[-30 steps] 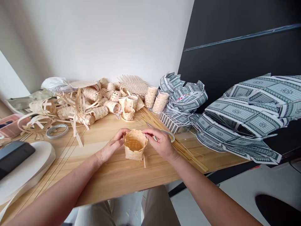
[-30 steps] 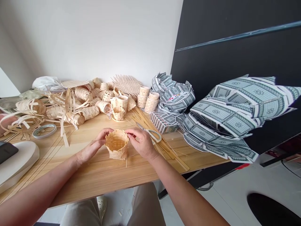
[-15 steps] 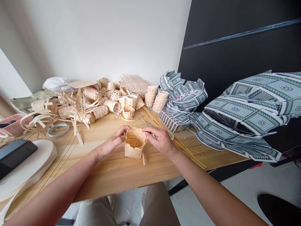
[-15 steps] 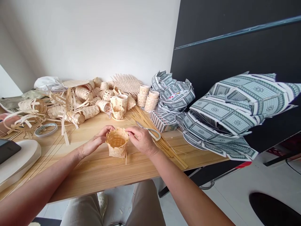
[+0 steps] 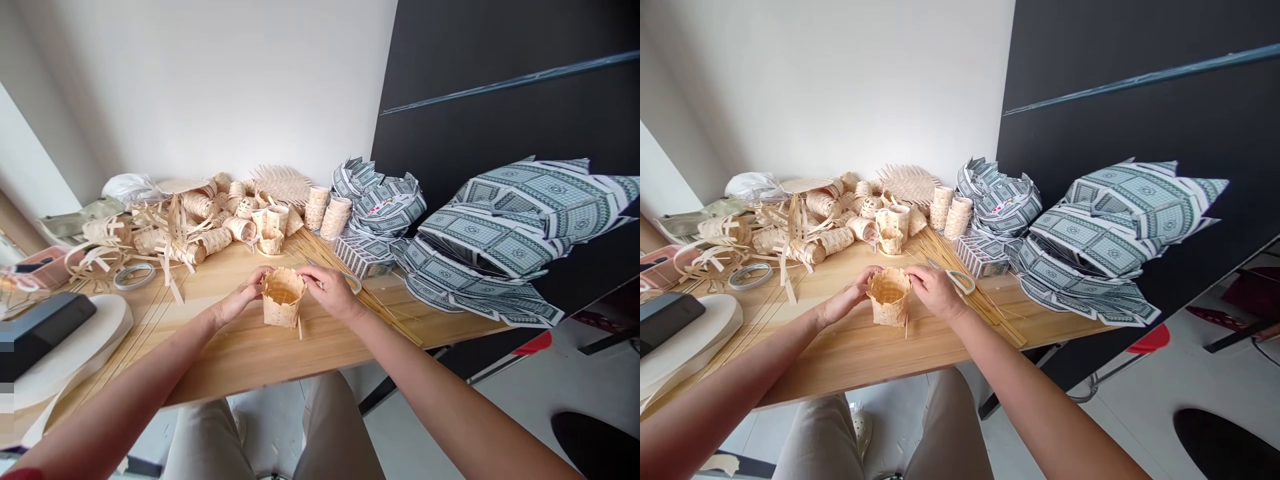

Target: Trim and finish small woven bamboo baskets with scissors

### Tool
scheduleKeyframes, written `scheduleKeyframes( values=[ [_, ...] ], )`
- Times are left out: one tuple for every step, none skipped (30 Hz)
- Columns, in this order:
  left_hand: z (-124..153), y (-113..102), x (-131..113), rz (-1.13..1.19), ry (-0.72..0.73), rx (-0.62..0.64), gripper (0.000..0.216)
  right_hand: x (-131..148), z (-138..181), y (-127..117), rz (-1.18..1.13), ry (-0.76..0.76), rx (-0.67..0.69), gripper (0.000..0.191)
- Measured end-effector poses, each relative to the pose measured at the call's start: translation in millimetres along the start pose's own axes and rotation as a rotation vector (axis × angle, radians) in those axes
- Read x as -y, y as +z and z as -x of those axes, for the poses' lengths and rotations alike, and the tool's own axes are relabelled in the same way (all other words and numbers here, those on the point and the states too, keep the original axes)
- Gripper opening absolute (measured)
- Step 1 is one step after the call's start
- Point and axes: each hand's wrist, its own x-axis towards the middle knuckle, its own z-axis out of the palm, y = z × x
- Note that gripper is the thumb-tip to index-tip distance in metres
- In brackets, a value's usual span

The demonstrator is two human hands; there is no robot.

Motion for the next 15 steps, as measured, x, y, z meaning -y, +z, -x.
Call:
scheduleKeyframes(
  values=[
    [0.5,0.6,1.6,0.027,-0.005,-0.011,0.037,-0.5,0.1,0.8,-0.03,0.025,0.005,0.021],
    [1.2,1.2,2.9,0.054,-0.011,-0.02,0.038,-1.2,0.8,1.7,-0.066,0.055,0.013,0.022],
    [2.1,1.8,4.0,0.078,-0.017,-0.026,0.04,-2.1,2.4,2.7,-0.108,0.089,0.025,0.024],
    [3.2,2.2,4.9,0.097,-0.023,-0.031,0.042,-3.1,4.8,3.8,-0.155,0.127,0.041,0.028],
    [4.5,2.6,5.5,0.109,-0.028,-0.035,0.044,-3.7,8.4,4.8,-0.204,0.166,0.06,0.033],
    [5.9,3.0,6.1,0.116,-0.03,-0.041,0.045,-3.9,12.8,5.6,-0.251,0.206,0.076,0.038],
    [7.4,3.3,6.7,0.118,-0.028,-0.05,0.048,-3.3,18.1,6.3,-0.291,0.244,0.087,0.044],
    [8.9,3.9,7.4,0.117,-0.023,-0.063,0.05,-1.7,23.9,6.7,-0.318,0.277,0.09,0.048],
    [10.3,4.6,8.2,0.114,-0.022,-0.076,0.053,1.0,29.9,7.1,-0.349,0.311,0.084,0.05],
    [11.6,5.7,9.1,0.107,-0.026,-0.091,0.056,4.6,35.6,7.6,-0.392,0.345,0.07,0.051],
    [12.7,7.3,10.1,0.097,-0.037,-0.105,0.058,9.1,40.7,8.4,-0.453,0.374,0.062,0.052],
    [13.7,9.3,11.0,0.086,-0.051,-0.121,0.06,14.0,44.8,9.7,-0.527,0.395,0.067,0.053],
    [14.6,11.9,11.6,0.079,-0.061,-0.139,0.062,19.0,47.9,11.6,-0.605,0.408,0.084,0.054],
    [15.3,15.1,11.9,0.073,-0.067,-0.162,0.063,23.5,49.7,14.1,-0.672,0.414,0.102,0.056],
    [15.9,18.8,11.6,0.066,-0.069,-0.191,0.064,27.4,50.4,16.9,-0.718,0.413,0.11,0.057]
  ],
)
